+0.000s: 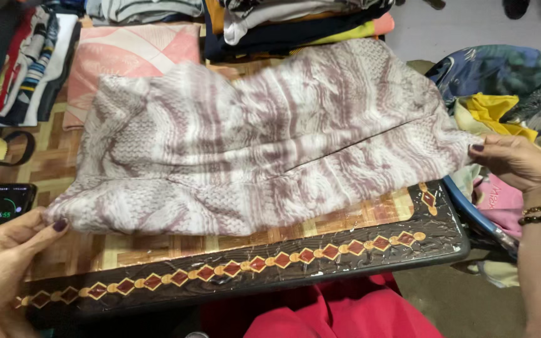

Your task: The person folds a patterned garment by smoothing it flat on a table, folding the sides toward the center, and سپس folding it into a smaller rectangle.

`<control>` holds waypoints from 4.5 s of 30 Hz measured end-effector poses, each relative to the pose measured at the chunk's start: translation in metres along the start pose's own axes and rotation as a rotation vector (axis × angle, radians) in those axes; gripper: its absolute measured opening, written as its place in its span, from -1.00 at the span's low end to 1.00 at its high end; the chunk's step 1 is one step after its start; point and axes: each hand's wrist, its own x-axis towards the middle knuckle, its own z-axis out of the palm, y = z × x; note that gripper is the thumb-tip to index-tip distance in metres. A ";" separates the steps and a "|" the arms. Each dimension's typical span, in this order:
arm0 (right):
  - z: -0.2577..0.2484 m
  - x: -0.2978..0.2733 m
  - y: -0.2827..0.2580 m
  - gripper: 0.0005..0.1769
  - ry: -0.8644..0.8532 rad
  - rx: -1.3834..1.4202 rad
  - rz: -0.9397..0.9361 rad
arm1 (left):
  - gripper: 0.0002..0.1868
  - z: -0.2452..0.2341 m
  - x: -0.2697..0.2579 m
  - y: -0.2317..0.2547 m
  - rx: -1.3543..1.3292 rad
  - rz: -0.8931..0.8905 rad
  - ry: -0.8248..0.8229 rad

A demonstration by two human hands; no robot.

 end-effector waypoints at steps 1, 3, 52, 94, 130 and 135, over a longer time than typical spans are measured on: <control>0.006 -0.002 -0.004 -0.79 -0.003 0.000 0.003 | -0.61 0.002 -0.006 0.004 0.001 -0.004 0.001; 0.017 -0.004 -0.009 -0.80 0.057 0.197 -0.015 | -0.65 0.008 -0.012 0.012 -0.041 -0.141 0.029; 0.216 0.199 -0.105 -0.69 0.594 -0.819 -0.625 | -0.81 0.158 0.215 0.112 0.768 0.559 0.521; 0.111 0.134 -0.124 -0.66 0.887 -1.291 -0.926 | -0.65 0.114 0.169 0.152 0.244 0.865 0.746; 0.094 0.049 -0.026 -0.79 0.230 0.177 -0.341 | -0.68 0.130 0.065 0.072 0.612 0.791 0.615; 0.114 0.032 -0.076 -0.86 0.414 -0.125 -0.644 | -0.70 0.100 0.051 0.094 0.649 0.854 0.750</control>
